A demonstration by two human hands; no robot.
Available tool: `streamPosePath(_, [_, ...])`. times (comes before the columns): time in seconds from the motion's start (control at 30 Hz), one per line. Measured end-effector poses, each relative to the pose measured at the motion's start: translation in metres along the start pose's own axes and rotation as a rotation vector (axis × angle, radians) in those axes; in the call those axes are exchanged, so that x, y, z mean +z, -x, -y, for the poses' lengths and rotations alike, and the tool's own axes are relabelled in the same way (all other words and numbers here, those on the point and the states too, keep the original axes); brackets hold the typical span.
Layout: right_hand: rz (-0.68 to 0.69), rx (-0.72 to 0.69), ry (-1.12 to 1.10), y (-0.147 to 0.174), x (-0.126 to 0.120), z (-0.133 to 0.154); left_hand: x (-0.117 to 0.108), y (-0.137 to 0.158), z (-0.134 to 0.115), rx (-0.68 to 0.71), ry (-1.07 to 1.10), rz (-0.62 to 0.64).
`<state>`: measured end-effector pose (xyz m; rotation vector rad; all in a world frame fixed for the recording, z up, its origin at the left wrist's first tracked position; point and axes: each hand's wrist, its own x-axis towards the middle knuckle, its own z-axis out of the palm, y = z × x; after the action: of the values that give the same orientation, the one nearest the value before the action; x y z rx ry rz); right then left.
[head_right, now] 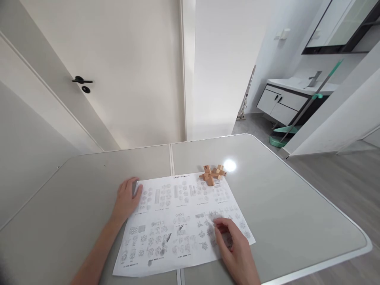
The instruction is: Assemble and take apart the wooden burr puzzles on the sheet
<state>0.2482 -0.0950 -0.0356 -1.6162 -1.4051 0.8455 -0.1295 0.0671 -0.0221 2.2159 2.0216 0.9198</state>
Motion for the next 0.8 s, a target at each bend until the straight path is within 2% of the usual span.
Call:
streamPosePath(0.1, [-0.010,-0.023,0.017,0.000,0.001,0.000,0.003,0.001,0.005,-0.040,-0.041,0.005])
streamPosePath(0.57, [-0.023,0.018,-0.004,-0.002,0.003,0.001,0.002,0.003,0.002,-0.030,-0.049,-0.012])
streamPosePath(0.8, [0.010,0.018,-0.038,-0.003,0.000,-0.002,-0.004,0.005,-0.001,-0.141,0.036,-0.015])
